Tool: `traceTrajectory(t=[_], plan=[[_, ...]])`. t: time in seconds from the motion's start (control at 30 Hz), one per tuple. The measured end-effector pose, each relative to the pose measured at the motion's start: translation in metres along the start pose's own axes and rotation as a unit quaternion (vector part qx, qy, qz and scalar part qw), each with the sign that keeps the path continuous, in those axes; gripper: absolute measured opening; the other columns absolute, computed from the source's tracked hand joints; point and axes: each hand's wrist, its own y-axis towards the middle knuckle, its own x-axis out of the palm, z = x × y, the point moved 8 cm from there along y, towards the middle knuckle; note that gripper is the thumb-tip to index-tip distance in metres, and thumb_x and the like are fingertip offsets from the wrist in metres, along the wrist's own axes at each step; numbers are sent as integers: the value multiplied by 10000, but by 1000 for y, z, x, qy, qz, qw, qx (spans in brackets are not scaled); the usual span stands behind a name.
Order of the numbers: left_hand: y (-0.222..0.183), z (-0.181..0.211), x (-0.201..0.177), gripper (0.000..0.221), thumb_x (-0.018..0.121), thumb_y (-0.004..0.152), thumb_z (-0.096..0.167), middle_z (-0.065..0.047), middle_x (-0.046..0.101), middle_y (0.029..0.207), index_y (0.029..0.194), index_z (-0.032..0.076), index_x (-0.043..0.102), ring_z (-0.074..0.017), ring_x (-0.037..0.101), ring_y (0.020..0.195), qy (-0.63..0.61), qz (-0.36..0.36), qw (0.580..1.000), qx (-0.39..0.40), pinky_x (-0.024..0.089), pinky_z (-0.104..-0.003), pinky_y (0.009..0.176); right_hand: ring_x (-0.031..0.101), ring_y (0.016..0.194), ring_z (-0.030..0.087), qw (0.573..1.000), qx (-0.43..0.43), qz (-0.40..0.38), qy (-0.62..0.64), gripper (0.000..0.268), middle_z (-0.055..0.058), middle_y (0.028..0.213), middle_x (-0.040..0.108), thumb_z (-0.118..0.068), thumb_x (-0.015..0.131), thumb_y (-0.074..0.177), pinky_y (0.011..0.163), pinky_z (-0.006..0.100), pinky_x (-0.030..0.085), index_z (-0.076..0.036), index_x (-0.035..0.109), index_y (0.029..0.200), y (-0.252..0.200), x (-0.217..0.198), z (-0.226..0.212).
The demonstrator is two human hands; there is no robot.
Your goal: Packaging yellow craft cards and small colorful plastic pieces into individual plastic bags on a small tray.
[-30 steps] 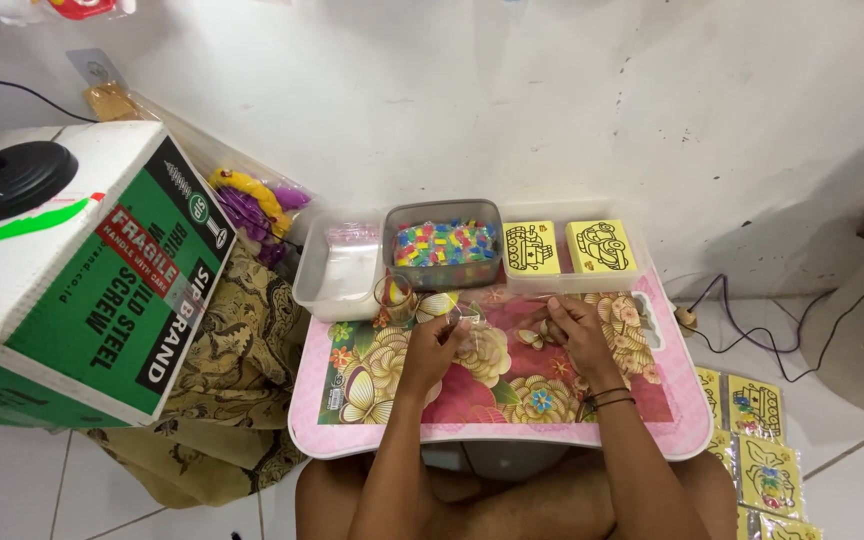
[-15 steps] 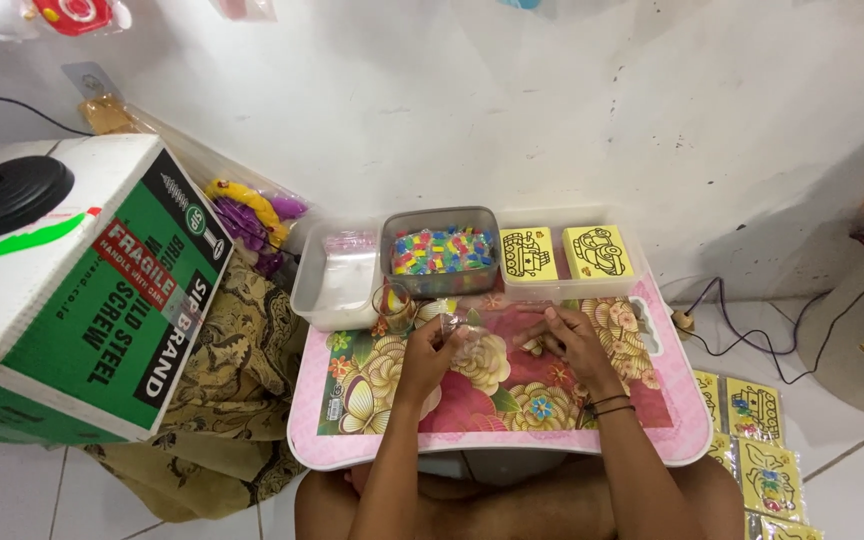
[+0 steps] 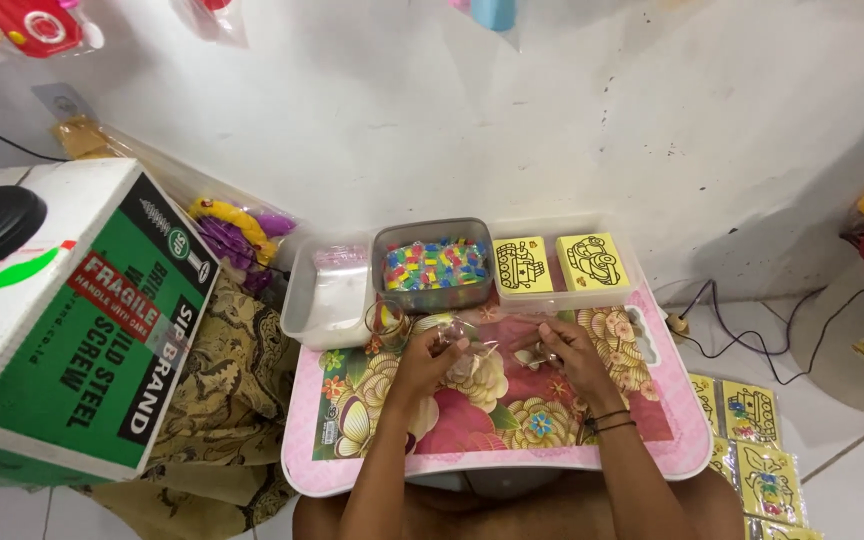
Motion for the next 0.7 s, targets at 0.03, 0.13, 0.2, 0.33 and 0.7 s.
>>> traceTrajectory(t=[0.03,0.13,0.2,0.33,0.7], plan=[[3,0,2,233,766,887,240,-45,713,818,1033,58,755,-117,630,770,-1,-2,1000,-1,532,-271,692,336,320,32,1000,1,2,-1,311,169,659,728,-190,518,1027,376,175,270,-2,725,1163,0,-2,2],[14,-8,2,194,788,894,199,-72,725,761,975,23,766,-116,631,699,2,11,1000,-21,532,-266,635,309,262,63,1000,3,8,-1,361,113,521,611,-199,517,1030,327,204,286,19,703,1251,2,-7,6],[22,-21,-2,196,798,901,191,-124,752,792,1033,47,780,-138,668,696,12,36,999,-1,586,-304,637,359,306,12,1000,5,7,5,389,183,747,776,-206,470,1036,380,180,266,18,692,1264,1,-6,6],[21,-26,-3,155,798,914,187,-113,752,763,1002,60,784,-107,653,680,-9,52,999,5,581,-269,627,249,260,68,999,20,33,28,395,80,389,483,-254,475,1057,367,206,220,34,745,1068,7,-58,84],[17,-30,-7,210,833,885,247,-70,731,713,1016,87,799,-90,626,697,-19,37,999,25,556,-271,644,376,298,36,999,29,-14,5,494,232,865,791,-272,440,1032,377,179,268,9,556,1422,5,-20,33]])
